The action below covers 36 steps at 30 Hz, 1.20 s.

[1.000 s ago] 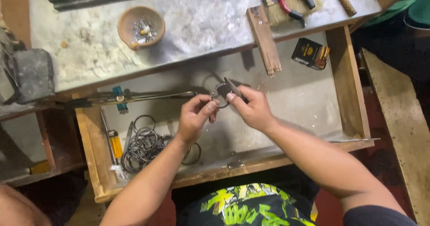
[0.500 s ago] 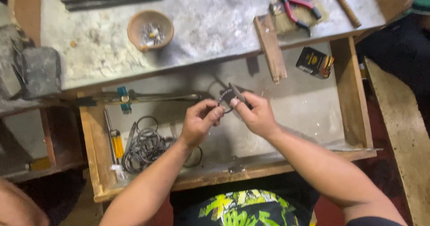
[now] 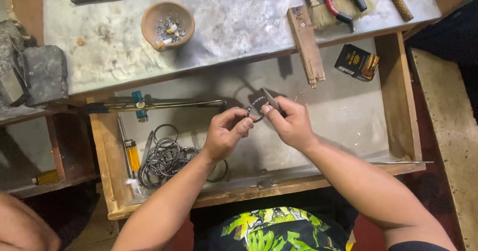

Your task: Filing the edges of metal rings and then soldering the joints using a hand-held torch at a jewelry workbench.

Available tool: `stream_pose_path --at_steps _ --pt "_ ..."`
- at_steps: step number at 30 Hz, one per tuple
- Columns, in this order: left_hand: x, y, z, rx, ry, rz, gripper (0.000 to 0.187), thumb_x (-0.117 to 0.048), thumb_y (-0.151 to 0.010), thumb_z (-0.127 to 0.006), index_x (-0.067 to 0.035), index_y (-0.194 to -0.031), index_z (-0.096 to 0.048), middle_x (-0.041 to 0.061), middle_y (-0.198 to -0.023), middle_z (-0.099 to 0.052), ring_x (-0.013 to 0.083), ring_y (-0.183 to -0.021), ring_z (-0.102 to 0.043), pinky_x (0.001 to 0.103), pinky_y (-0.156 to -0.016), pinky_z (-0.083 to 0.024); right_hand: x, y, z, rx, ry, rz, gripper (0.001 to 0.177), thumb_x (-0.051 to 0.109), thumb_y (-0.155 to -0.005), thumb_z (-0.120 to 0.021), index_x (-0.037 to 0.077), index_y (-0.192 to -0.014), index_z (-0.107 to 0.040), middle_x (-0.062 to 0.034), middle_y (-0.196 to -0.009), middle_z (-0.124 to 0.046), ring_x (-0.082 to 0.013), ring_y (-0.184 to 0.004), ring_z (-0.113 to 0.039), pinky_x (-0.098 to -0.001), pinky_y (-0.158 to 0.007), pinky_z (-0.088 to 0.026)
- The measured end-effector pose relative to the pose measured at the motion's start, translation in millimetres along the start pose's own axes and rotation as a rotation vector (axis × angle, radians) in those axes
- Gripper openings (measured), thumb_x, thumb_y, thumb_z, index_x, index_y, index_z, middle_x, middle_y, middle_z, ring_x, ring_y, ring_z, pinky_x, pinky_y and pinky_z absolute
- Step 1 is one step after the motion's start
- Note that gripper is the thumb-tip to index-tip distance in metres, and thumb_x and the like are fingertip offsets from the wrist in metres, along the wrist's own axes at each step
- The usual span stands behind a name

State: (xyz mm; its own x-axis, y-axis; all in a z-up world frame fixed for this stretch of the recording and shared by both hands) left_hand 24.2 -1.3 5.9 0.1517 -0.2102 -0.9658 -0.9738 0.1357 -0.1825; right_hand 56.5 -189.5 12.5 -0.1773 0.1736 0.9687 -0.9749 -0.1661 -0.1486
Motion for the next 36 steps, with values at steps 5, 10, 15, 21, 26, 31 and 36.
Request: stream_pose_path --at_steps 5,10,15,21,26,31,36 --pt "0.5 -1.6 3.0 -0.009 -0.009 -0.014 0.017 -0.013 -0.098 -0.068 0.002 -0.095 -0.074 0.014 -0.071 -0.068 0.0160 -0.059 -0.062 0.031 -0.056 -0.055 -8.7 1.0 -2.3 -0.008 -0.006 0.000 0.016 0.013 -0.096 -0.070 0.009 -0.080 -0.074 -0.0036 -0.056 -0.054 -0.0113 -0.056 -0.046 -0.0261 -0.053 -0.040" --pt "-1.5 -1.6 -0.7 -0.001 -0.005 -0.042 0.015 -0.011 -0.097 -0.067 0.003 -0.094 -0.074 0.014 -0.071 -0.067 0.0158 -0.058 -0.061 0.032 -0.055 -0.054 -2.4 0.7 -2.8 -0.013 -0.011 0.020 0.014 0.012 -0.094 -0.071 0.009 -0.081 -0.074 -0.0058 -0.057 -0.055 -0.0118 -0.058 -0.048 -0.0278 -0.054 -0.042" --pt "3.2 -3.8 -0.3 -0.026 -0.009 -0.021 0.020 -0.013 -0.098 -0.067 0.004 -0.096 -0.076 0.015 -0.073 -0.069 0.0171 -0.058 -0.062 0.033 -0.055 -0.055 3.2 -2.0 -1.3 -0.015 -0.030 -0.009 0.015 0.013 -0.094 -0.071 0.008 -0.081 -0.075 -0.0072 -0.059 -0.058 -0.0137 -0.060 -0.050 -0.0292 -0.057 -0.044" --pt "-0.1 -3.0 0.2 -0.013 -0.029 -0.010 0.020 -0.013 -0.097 -0.066 0.005 -0.097 -0.076 0.016 -0.074 -0.069 0.0174 -0.060 -0.063 0.033 -0.055 -0.056 15.9 -3.0 -0.1 -0.011 -0.021 0.006 0.013 0.014 -0.093 -0.072 0.006 -0.083 -0.075 -0.0123 -0.061 -0.060 -0.0168 -0.061 -0.055 -0.0324 -0.058 -0.046" --pt "7.1 -0.1 -1.7 -0.008 -0.020 -0.015 0.018 -0.010 -0.096 -0.067 0.006 -0.097 -0.075 0.015 -0.073 -0.069 0.0162 -0.058 -0.063 0.031 -0.054 -0.056 16.9 -6.2 -0.5 -0.016 -0.016 0.055 0.014 0.014 -0.092 -0.073 0.007 -0.080 -0.074 -0.0110 -0.057 -0.057 -0.0178 -0.056 -0.054 -0.0317 -0.055 -0.045" --pt "1.2 1.4 -2.2 -0.013 -0.029 -0.017 0.018 -0.011 -0.096 -0.068 0.006 -0.098 -0.075 0.015 -0.074 -0.069 0.0159 -0.059 -0.064 0.031 -0.054 -0.056 7.1 -8.3 -4.9 -0.005 -0.008 0.090 0.014 0.014 -0.093 -0.074 0.008 -0.080 -0.074 -0.0105 -0.057 -0.058 -0.0190 -0.056 -0.055 -0.0317 -0.055 -0.045" --pt "-5.2 -1.1 -1.0 -0.130 -0.120 -0.048 0.015 -0.009 -0.096 -0.070 0.005 -0.100 -0.075 0.014 -0.073 -0.068 0.0162 -0.055 -0.062 0.033 -0.054 -0.055 10.0 -13.6 -3.2 0.035 0.011 0.134 0.019 0.015 -0.098 -0.070 0.008 -0.080 -0.072 -0.0068 -0.057 -0.057 -0.0173 -0.055 -0.050 -0.0321 -0.055 -0.044"
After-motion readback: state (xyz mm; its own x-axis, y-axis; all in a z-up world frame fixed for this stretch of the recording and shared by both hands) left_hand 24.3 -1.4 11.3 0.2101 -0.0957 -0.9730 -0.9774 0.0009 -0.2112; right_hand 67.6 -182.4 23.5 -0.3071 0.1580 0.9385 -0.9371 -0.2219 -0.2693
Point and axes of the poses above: each hand's wrist, its own y-axis away from the middle knuckle, its own z-axis out of the back of the hand, x = y × z, the point moved 3 cm from there along -y, towards the middle knuckle
